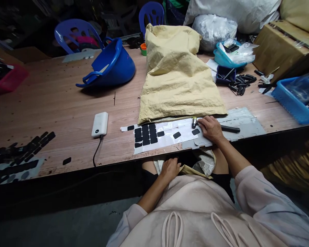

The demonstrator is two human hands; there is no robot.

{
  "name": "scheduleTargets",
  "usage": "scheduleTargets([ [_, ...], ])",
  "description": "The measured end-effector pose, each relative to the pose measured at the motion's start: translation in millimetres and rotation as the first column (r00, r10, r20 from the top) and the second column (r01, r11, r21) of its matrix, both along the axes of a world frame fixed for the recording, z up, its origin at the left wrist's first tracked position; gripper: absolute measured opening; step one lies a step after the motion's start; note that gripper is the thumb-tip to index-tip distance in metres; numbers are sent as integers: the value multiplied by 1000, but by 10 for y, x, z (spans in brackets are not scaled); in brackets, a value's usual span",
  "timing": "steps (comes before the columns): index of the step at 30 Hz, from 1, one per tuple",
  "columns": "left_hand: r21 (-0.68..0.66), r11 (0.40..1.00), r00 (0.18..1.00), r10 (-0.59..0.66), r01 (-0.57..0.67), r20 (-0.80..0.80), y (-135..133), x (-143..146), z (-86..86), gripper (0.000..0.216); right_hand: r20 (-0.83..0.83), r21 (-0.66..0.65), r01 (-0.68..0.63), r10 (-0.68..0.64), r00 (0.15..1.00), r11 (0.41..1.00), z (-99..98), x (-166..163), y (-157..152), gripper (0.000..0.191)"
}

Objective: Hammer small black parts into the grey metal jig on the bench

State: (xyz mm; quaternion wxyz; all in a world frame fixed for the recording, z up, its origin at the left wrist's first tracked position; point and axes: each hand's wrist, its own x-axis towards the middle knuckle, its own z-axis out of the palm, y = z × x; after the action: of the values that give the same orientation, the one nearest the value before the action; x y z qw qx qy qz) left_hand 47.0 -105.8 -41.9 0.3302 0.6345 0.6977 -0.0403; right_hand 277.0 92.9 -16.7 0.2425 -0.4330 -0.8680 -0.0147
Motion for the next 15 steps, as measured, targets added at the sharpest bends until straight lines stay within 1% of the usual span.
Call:
scheduleTargets([
  [1,8,1000,1000,-5,5,20,14,-9,29,30,-2,1,0,0,1000,1000,1,-1,-1,24],
  [2,33,999,997,-19,16,75,30,-19,84,31,-5,0,0,0,1000,1000,2,-3,-3,24],
  [4,99,995,969,-45,22,242,97,-44,256,27,-10,-9,-4,4,1000,1000,3,-4,-4,25],
  [5,130,991,945,-47,5,324,162,-61,362,23,-13,-16,-7,7,1000,1000,3,-4,-5,25],
  [6,158,987,921,-34,-31,389,257,-81,472,22,-15,-23,-10,9,1000,1000,2,-4,-4,25],
  [8,238,960,903,35,-149,427,539,-137,674,25,-18,-33,-12,11,1000,999,4,-3,-4,25],
  [9,286,933,914,95,-220,393,718,-172,756,26,-19,-34,-10,10,1000,999,6,-2,-4,25],
  [10,333,902,932,167,-276,321,909,-209,819,25,-20,-32,-9,8,1000,999,9,-2,-5,24],
  [11,366,880,945,226,-303,236,1101,-247,863,25,-21,-28,-9,8,1000,1000,12,-3,-7,24],
  [13,387,868,950,300,-311,90,1448,-316,902,30,-22,-17,-11,10,1000,1000,17,-4,-13,23],
  [15,388,875,949,316,-288,-8,1699,-367,897,39,-23,-8,-13,13,1000,1000,18,-4,-18,22],
])
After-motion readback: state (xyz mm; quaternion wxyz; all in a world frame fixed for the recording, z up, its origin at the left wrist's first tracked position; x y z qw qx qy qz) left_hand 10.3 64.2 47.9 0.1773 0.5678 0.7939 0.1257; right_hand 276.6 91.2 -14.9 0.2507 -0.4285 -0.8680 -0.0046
